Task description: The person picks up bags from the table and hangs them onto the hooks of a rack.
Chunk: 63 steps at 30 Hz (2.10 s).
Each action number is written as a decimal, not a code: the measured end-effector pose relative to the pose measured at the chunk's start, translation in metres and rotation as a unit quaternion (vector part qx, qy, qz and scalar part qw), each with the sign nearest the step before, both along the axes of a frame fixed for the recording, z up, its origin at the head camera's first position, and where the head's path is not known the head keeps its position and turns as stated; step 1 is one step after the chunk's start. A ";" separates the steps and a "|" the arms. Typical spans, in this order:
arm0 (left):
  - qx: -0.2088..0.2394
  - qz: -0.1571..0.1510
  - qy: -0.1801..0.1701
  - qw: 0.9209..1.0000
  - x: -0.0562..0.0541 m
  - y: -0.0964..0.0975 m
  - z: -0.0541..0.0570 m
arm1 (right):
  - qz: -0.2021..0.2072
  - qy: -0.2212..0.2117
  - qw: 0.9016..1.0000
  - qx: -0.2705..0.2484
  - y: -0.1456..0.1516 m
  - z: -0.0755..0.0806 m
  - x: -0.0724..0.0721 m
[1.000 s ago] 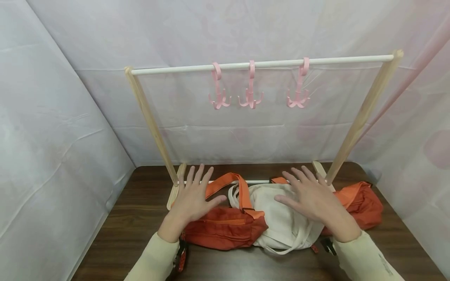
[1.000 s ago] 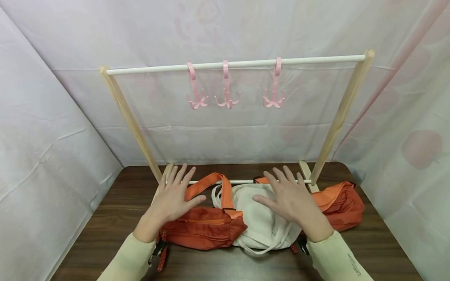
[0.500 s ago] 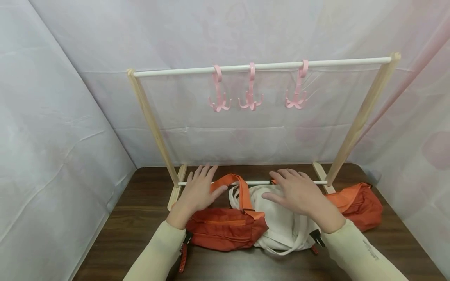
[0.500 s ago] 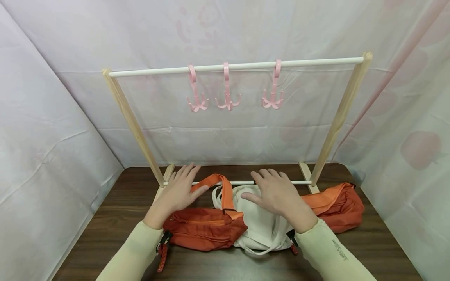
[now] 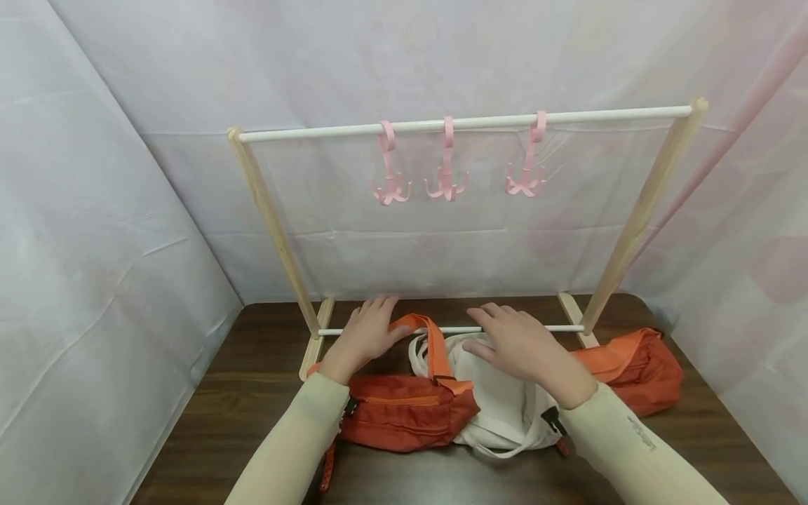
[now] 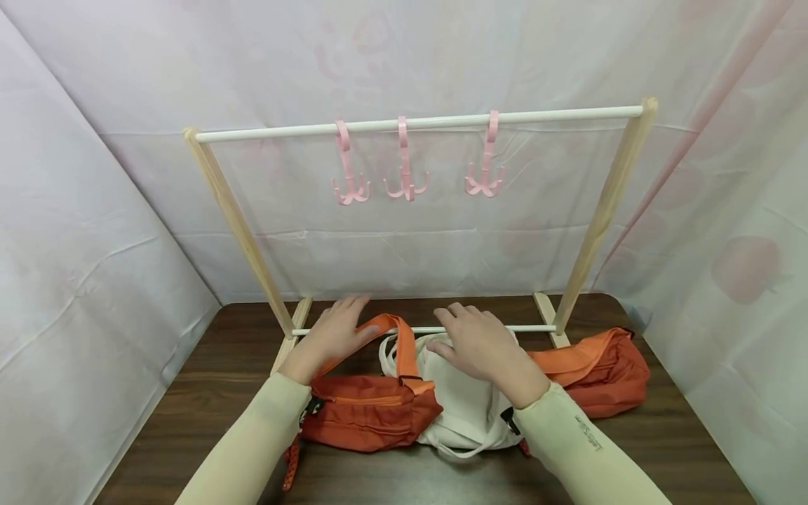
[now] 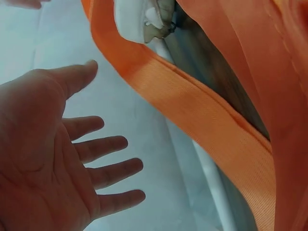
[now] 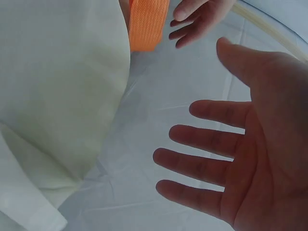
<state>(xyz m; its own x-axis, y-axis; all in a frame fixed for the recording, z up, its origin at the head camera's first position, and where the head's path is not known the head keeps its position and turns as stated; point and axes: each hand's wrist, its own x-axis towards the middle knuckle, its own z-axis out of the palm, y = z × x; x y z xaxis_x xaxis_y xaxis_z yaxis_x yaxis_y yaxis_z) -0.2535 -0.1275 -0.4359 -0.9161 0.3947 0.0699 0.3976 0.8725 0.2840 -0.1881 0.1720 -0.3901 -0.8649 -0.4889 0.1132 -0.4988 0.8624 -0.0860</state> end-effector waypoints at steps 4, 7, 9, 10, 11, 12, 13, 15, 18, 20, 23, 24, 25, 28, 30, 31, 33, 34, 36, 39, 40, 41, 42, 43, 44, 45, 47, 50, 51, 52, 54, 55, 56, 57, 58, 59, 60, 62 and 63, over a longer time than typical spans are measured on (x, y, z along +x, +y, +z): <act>-0.003 -0.006 -0.014 1.000 -0.010 0.001 -0.005 | 0.016 -0.005 1.000 -0.012 -0.004 -0.002 -0.005; -0.007 -0.010 -0.023 1.000 -0.017 0.004 -0.010 | 0.019 -0.015 0.999 -0.022 -0.009 -0.002 -0.009; -0.005 -0.010 -0.030 0.999 -0.021 0.005 -0.012 | 0.023 -0.019 0.999 -0.028 -0.013 -0.003 -0.012; -0.005 -0.010 -0.033 0.999 -0.022 0.006 -0.013 | 0.025 -0.021 0.999 -0.030 -0.015 -0.003 -0.014; -0.004 -0.009 -0.036 0.999 -0.024 0.007 -0.014 | 0.026 -0.025 0.999 -0.031 -0.017 -0.003 -0.015; -0.005 -0.008 -0.037 0.999 -0.026 0.008 -0.016 | 0.028 -0.027 0.999 -0.032 -0.018 -0.003 -0.016; -0.004 -0.006 -0.038 0.999 -0.027 0.009 -0.018 | 0.029 -0.030 0.999 -0.032 -0.020 -0.003 -0.018; -0.007 -0.004 -0.041 0.999 -0.030 0.010 -0.020 | 0.029 -0.034 0.999 -0.030 -0.024 -0.004 -0.020; -0.009 -0.005 -0.045 0.999 -0.033 0.013 -0.023 | 0.027 -0.035 0.999 -0.022 -0.027 -0.006 -0.024; -0.013 -0.006 -0.048 0.999 -0.034 0.015 -0.024 | 0.029 -0.029 0.999 -0.017 -0.029 -0.006 -0.026; -0.025 -0.007 -0.044 0.999 -0.035 0.017 -0.026 | 0.031 -0.019 0.999 -0.012 -0.032 -0.006 -0.028; -0.030 -0.006 -0.041 0.999 -0.035 0.018 -0.027 | 0.032 -0.016 0.999 -0.012 -0.033 -0.005 -0.028; -0.035 -0.005 -0.039 0.999 -0.035 0.019 -0.028 | 0.033 -0.016 0.999 -0.012 -0.034 -0.005 -0.028; -0.041 -0.005 -0.032 0.999 -0.035 0.021 -0.030 | 0.030 -0.019 0.999 -0.012 -0.036 -0.004 -0.030; -0.040 -0.005 -0.031 0.999 -0.035 0.022 -0.031 | 0.028 -0.022 0.999 -0.010 -0.038 -0.004 -0.032; -0.039 -0.006 -0.029 0.999 -0.035 0.022 -0.032 | 0.028 -0.024 0.999 -0.009 -0.039 -0.004 -0.033; -0.037 -0.006 -0.027 0.999 -0.036 0.023 -0.034 | 0.028 -0.026 0.999 -0.008 -0.040 -0.004 -0.034; -0.035 -0.007 -0.025 0.999 -0.037 0.022 -0.034 | 0.028 -0.027 0.999 -0.007 -0.040 -0.004 -0.034; -0.030 -0.006 -0.020 0.999 -0.037 0.022 -0.036 | 0.029 -0.028 0.999 -0.009 -0.041 -0.003 -0.034; -0.020 -0.006 -0.009 1.000 -0.037 0.021 -0.035 | 0.028 -0.030 0.999 -0.011 -0.041 -0.003 -0.034; -0.016 -0.007 -0.004 1.000 -0.037 0.021 -0.035 | 0.026 -0.031 0.999 -0.012 -0.041 -0.003 -0.034; -0.013 -0.006 0.000 1.000 -0.037 0.020 -0.034 | 0.024 -0.032 0.999 -0.015 -0.041 -0.002 -0.035; -0.009 -0.007 0.005 1.000 -0.037 0.020 -0.033 | 0.022 -0.034 0.999 -0.018 -0.041 -0.002 -0.035; -0.006 -0.009 0.012 1.000 -0.036 0.019 -0.032 | 0.020 -0.035 0.999 -0.021 -0.041 -0.002 -0.036; -0.004 -0.010 0.018 1.000 -0.036 0.019 -0.031 | 0.016 -0.039 0.999 -0.027 -0.042 -0.002 -0.036; -0.002 -0.011 0.024 1.000 -0.035 0.018 -0.030 | 0.013 -0.042 0.998 -0.033 -0.042 -0.002 -0.036; 0.001 -0.013 0.036 0.999 -0.033 0.017 -0.027 | 0.007 -0.047 0.998 -0.048 -0.044 -0.003 -0.037; 0.007 -0.013 0.050 0.999 -0.029 0.015 -0.022 | 0.000 -0.055 0.996 -0.068 -0.047 -0.004 -0.038; 0.010 -0.012 0.053 0.998 -0.028 0.014 -0.021 | -0.001 -0.054 0.996 -0.072 -0.048 -0.004 -0.039; 0.013 -0.012 0.058 0.998 -0.026 0.014 -0.019 | -0.003 -0.054 0.996 -0.075 -0.049 -0.004 -0.039; 0.023 -0.012 0.067 0.997 -0.023 0.013 -0.015 | -0.006 -0.058 0.995 -0.083 -0.051 -0.004 -0.040; 0.028 -0.013 0.074 0.997 -0.022 0.013 -0.014 | -0.007 -0.060 0.994 -0.088 -0.052 -0.003 -0.041; 0.030 -0.013 0.082 0.996 -0.020 0.012 -0.012 | -0.009 -0.064 0.994 -0.093 -0.054 -0.003 -0.041; 0.034 -0.014 0.090 0.995 -0.019 0.012 -0.011 | -0.010 -0.068 0.993 -0.099 -0.055 -0.003 -0.041; 0.037 -0.014 0.099 0.994 -0.018 0.011 -0.009 | -0.013 -0.074 0.992 -0.102 -0.056 -0.003 -0.042; 0.039 -0.015 0.107 0.993 -0.017 0.011 -0.008 | -0.016 -0.081 0.991 -0.107 -0.058 -0.002 -0.042; 0.041 -0.016 0.115 0.992 -0.016 0.011 -0.007 | -0.018 -0.087 0.990 -0.113 -0.059 -0.002 -0.042; 0.040 -0.016 0.132 0.990 -0.014 0.010 -0.004 | -0.020 -0.096 0.988 -0.122 -0.062 0.000 -0.042; 0.041 -0.017 0.138 0.989 -0.013 0.010 -0.002 | -0.021 -0.100 0.987 -0.127 -0.064 0.000 -0.042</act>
